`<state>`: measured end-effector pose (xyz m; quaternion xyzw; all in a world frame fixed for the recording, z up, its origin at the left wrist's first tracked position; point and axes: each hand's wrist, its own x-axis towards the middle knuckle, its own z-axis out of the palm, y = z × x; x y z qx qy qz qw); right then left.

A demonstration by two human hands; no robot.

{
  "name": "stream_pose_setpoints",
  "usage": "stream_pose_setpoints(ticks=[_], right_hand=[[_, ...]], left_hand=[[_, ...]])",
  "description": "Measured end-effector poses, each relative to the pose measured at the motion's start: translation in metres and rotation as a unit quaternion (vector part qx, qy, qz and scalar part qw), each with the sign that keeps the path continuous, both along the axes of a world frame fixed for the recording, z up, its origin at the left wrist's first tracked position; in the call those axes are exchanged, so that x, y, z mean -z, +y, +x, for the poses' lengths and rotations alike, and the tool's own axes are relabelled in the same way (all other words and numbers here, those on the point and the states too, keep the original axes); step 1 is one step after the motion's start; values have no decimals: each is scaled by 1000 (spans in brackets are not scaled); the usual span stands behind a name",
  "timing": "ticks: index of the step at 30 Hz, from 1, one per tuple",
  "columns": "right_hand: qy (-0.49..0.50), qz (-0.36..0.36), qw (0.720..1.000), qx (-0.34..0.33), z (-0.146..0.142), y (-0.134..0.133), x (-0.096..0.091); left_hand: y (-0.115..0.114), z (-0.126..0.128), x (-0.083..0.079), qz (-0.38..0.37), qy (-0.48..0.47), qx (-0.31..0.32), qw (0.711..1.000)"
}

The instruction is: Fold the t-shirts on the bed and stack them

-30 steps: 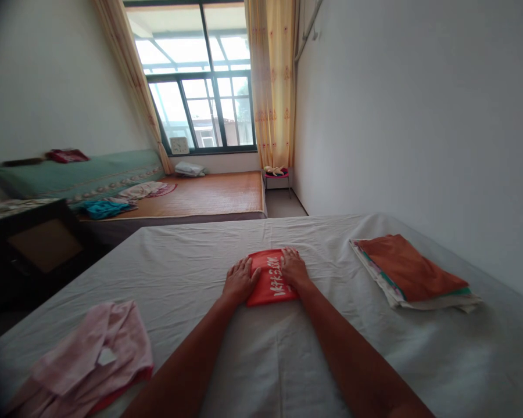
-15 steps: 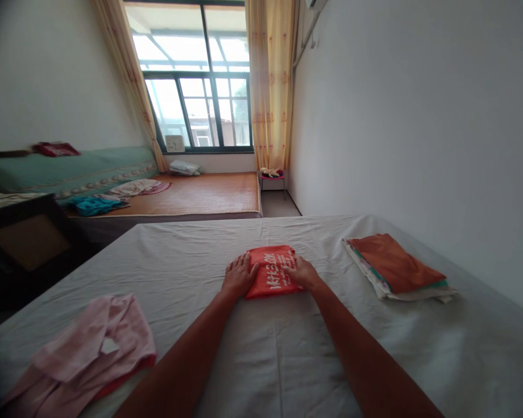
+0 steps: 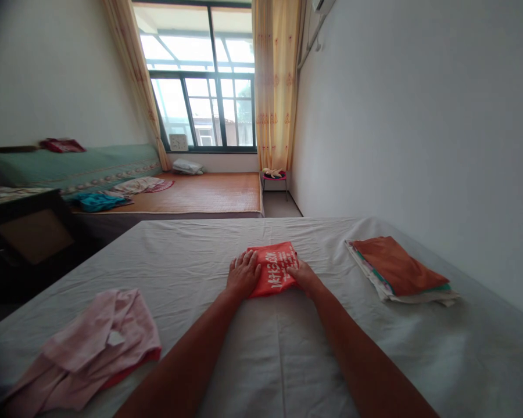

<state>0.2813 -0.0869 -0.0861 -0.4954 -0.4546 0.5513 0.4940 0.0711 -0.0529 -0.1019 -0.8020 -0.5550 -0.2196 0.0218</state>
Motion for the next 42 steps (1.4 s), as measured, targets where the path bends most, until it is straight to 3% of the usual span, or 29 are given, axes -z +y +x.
stream_pose_setpoints(ticks=[15, 28, 33, 37, 42], right_hand=[[15, -14, 1000, -13, -2, -2, -4], [8, 2, 1000, -19, -3, -3, 0], [24, 43, 998, 30, -2, -2, -1], [1, 82, 993, 86, 25, 0, -28], [1, 107, 989, 98, 109, -15, -83]], left_hand=[[-7, 8, -7, 106, 65, 53, 991], [-12, 17, -8, 126, 114, 59, 984], [-14, 15, -12, 113, 92, 45, 988], [-13, 11, -12, 56, 63, 6, 996], [-6, 8, -6, -24, 59, -25, 998]])
